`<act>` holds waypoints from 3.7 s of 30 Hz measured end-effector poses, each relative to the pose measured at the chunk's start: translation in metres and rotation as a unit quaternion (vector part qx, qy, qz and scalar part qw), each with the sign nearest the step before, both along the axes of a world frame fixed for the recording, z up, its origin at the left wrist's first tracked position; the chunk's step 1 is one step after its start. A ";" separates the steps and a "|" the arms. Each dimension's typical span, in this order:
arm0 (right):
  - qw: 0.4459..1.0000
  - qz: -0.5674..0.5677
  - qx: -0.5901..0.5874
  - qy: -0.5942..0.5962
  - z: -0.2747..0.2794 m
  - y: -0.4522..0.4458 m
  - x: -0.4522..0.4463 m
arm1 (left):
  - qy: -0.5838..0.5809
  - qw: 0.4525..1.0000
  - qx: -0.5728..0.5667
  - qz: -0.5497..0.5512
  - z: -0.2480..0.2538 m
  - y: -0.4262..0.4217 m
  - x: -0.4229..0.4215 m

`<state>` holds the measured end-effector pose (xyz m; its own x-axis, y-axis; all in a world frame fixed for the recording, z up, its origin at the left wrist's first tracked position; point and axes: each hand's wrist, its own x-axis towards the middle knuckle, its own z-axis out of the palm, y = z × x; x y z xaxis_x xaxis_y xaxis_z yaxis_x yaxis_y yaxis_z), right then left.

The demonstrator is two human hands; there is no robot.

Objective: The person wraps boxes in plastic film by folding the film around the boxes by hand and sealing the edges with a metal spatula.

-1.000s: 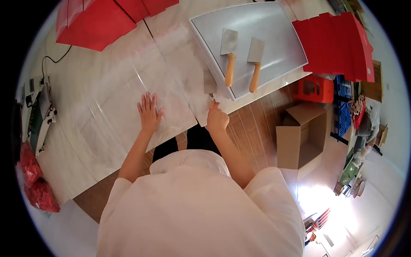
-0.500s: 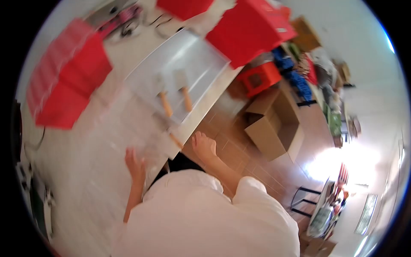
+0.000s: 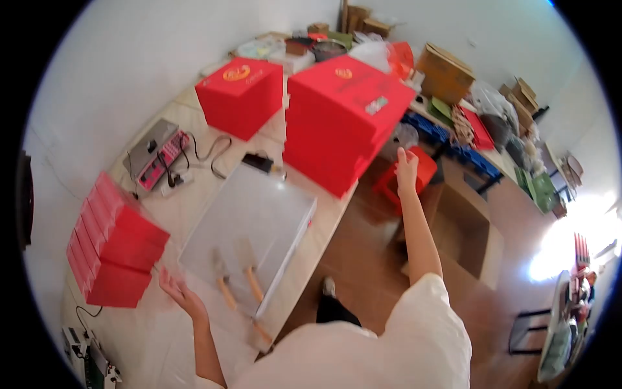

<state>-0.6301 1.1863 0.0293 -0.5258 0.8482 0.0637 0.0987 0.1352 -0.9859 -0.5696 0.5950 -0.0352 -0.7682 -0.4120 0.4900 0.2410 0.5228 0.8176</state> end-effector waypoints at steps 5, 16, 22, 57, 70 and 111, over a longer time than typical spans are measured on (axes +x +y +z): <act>0.980 -0.051 0.175 0.079 -0.002 0.140 -0.115 | -0.029 0.944 0.258 -0.205 0.066 0.203 -0.138; 0.984 0.073 0.159 0.029 0.026 0.207 -0.161 | -0.349 0.690 0.493 -0.400 0.121 0.455 -0.226; 0.984 0.161 -0.014 0.076 0.040 0.133 -0.018 | -0.366 0.690 0.474 -0.406 0.134 0.388 -0.207; 0.571 0.783 -0.165 -0.183 0.078 -0.499 0.288 | 0.078 0.781 0.597 0.165 0.081 -0.080 0.524; 0.424 0.737 -0.315 -0.421 -0.090 -0.657 0.282 | 0.210 0.689 0.693 0.026 0.040 -0.167 0.519; 0.670 0.560 0.440 -0.210 0.041 -0.820 0.294 | -0.327 0.930 -0.104 0.128 -0.175 -0.421 0.388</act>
